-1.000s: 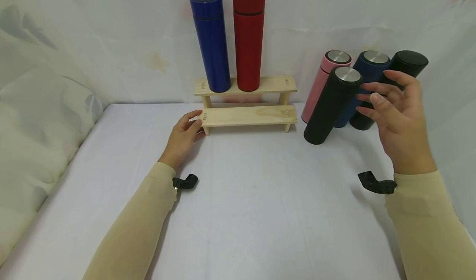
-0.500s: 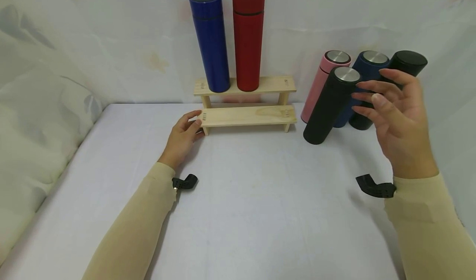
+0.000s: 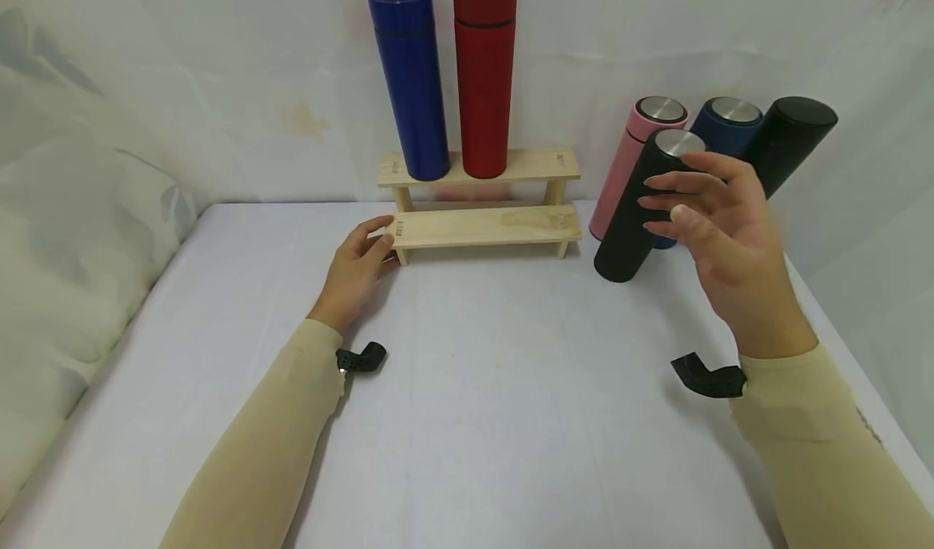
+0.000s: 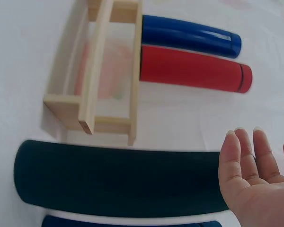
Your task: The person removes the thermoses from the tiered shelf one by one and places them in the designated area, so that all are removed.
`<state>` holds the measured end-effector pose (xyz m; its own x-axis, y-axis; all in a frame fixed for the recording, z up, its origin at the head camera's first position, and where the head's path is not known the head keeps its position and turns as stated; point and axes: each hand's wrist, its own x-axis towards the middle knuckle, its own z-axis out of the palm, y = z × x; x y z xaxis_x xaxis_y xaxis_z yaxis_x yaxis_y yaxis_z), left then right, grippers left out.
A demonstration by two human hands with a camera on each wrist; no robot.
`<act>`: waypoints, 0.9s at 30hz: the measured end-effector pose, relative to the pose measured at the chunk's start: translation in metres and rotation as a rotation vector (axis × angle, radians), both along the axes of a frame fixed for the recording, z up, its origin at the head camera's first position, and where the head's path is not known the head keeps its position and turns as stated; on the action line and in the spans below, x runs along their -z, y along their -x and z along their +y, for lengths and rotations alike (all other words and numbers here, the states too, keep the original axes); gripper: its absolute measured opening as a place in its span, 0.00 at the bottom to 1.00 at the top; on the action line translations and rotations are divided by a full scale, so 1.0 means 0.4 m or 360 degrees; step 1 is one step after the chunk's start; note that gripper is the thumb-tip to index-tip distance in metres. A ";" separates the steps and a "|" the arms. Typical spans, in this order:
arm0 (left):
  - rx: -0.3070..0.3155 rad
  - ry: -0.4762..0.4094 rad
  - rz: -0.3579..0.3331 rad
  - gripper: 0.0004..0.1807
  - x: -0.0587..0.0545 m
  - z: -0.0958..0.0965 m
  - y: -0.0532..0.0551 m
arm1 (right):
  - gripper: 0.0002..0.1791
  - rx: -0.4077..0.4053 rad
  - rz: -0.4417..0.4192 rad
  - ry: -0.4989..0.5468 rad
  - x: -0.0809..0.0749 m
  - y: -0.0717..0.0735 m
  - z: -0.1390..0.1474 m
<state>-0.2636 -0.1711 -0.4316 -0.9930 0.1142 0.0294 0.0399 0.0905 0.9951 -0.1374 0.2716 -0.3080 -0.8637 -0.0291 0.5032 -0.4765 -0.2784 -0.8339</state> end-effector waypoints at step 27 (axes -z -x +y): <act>-0.0005 -0.0022 -0.0007 0.25 0.003 0.009 -0.011 | 0.33 -0.0012 -0.0181 -0.0490 0.025 0.209 -0.194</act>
<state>-0.2592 -0.1676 -0.4329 -0.9935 0.1108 0.0267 0.0354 0.0771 0.9964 -0.2212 0.1941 -0.3182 -0.9131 -0.1717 0.3699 -0.3741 -0.0080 -0.9273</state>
